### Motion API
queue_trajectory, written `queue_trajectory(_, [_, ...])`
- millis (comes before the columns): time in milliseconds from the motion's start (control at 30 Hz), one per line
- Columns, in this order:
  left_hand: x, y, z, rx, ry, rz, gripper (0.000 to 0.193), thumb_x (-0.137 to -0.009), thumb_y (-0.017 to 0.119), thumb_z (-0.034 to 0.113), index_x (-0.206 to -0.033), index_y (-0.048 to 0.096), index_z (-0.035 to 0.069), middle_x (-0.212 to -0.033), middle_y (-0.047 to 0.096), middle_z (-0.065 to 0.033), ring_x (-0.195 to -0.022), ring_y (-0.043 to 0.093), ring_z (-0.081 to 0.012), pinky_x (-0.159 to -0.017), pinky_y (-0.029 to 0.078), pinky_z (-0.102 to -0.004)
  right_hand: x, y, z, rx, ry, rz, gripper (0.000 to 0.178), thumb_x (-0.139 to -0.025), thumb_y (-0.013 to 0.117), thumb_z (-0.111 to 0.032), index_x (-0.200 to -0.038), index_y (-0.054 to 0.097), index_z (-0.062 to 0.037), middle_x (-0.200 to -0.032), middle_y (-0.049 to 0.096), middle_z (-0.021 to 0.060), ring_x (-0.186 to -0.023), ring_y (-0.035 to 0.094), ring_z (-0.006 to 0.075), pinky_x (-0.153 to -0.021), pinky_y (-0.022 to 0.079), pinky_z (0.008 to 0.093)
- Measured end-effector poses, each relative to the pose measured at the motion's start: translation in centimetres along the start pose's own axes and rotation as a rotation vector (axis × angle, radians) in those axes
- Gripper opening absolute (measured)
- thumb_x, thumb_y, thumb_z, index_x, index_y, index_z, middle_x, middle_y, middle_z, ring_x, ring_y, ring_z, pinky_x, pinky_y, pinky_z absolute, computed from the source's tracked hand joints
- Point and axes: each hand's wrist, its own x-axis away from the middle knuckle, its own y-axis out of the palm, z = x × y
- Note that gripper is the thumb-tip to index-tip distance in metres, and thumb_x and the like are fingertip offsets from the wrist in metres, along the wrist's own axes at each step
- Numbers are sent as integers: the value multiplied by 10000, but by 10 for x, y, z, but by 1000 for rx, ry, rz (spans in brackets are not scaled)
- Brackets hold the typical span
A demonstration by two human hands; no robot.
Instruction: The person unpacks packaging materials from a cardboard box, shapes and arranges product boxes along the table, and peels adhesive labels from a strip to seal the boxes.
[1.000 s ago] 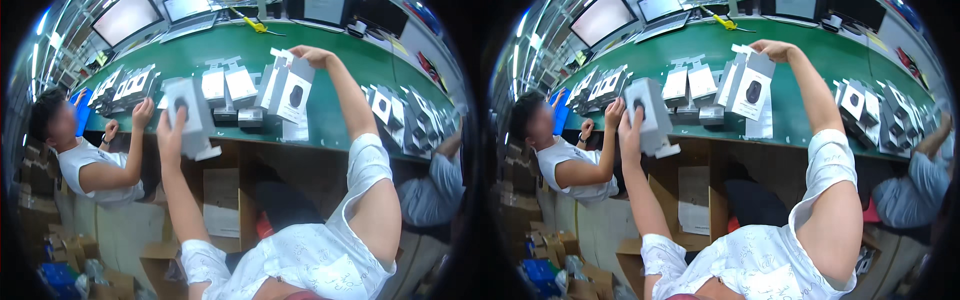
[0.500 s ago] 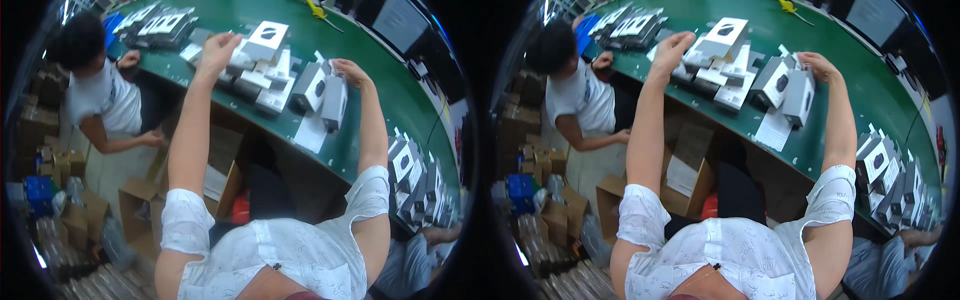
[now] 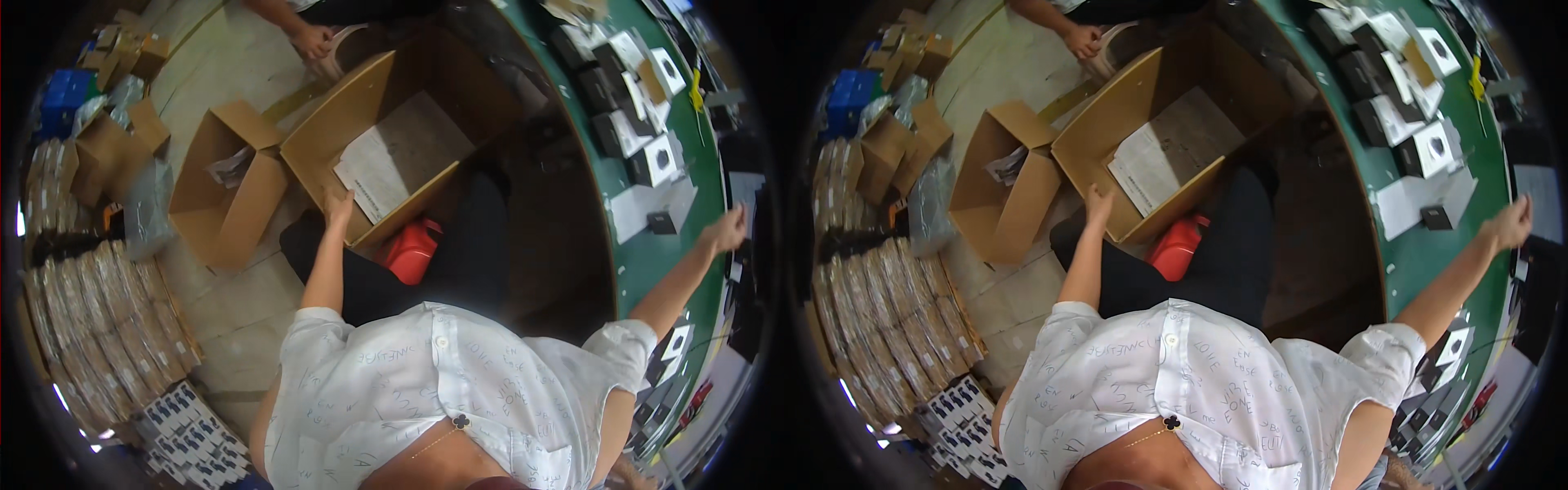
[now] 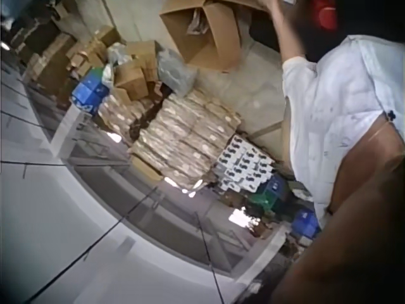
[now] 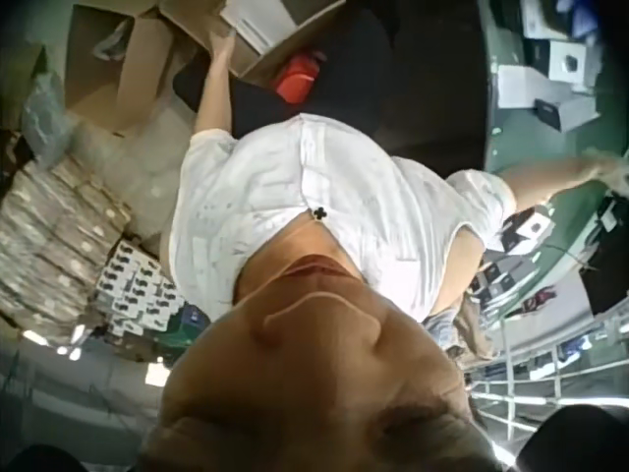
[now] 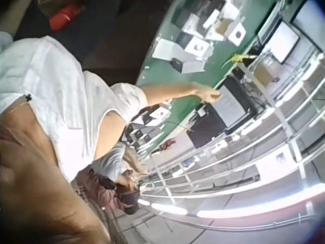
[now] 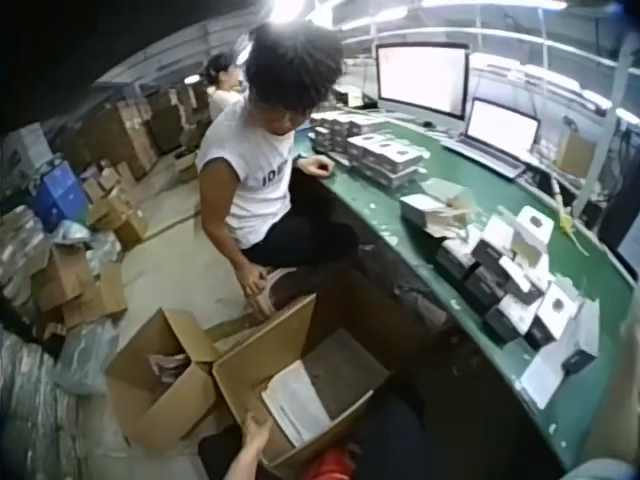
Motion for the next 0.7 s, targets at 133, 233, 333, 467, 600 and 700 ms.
queue_trajectory(133, [-43, 50, -85, -172, -467, 192, 655, -811, 703, 247, -1353, 425, 6, -1303, 505, -217, -1166, 527, -297, -972, 432, -394, 124, -9, -202, 95, -457, -33, 181, -915, 553, -59, -998, 649, 71, -959, 675, 172, -882, 639, 214, -768, 506, 275])
queue_trajectory(233, [-105, 60, -248, 304, -360, 57, 674, -765, 739, 251, -1331, 455, 19, -1293, 540, -177, -1151, 546, -338, -904, 476, -408, 261, 24, -263, -396, -470, -618, 180, -881, 548, 32, -1049, 613, 32, -1088, 615, 145, -991, 597, 241, -813, 510, 315])
queue_trajectory(333, [-91, 87, -165, 357, -543, 11, 543, -784, 711, 213, -1258, 526, 24, -1225, 591, -156, -1100, 579, -342, -884, 483, -399, 347, 28, -281, -301, -67, -1236, 295, -881, 596, -16, -1173, 572, -42, -1188, 558, 119, -1079, 552, 201, -877, 476, 325])
queue_trajectory(467, [-75, 63, -114, 57, -496, -19, 323, -800, 599, 77, -1103, 608, -36, -1126, 623, -239, -1072, 605, -364, -845, 507, -414, 457, 90, -202, -128, 1107, -1413, 761, -828, 707, -385, -1410, 344, -57, -1349, 430, 172, -1242, 441, 287, -920, 458, 423])
queue_trajectory(600, [-61, 25, -100, 8, -388, -136, 342, -786, 549, 39, -1111, 597, -57, -1180, 574, -295, -1104, 569, -417, -883, 493, -441, 532, 151, -181, 256, 1646, -1349, 1048, -706, 754, -568, -1466, 222, -80, -1442, 303, 178, -1345, 299, 334, -980, 391, 552])
queue_trajectory(700, [-27, -13, -86, -77, -296, -67, 275, -778, 556, 116, -966, 655, -57, -996, 633, -298, -979, 621, -425, -875, 492, -459, 554, 167, -173, 66, 2070, -1240, 1007, -705, 751, -560, -1447, 259, -88, -1432, 323, 180, -1325, 328, 355, -1016, 347, 575])
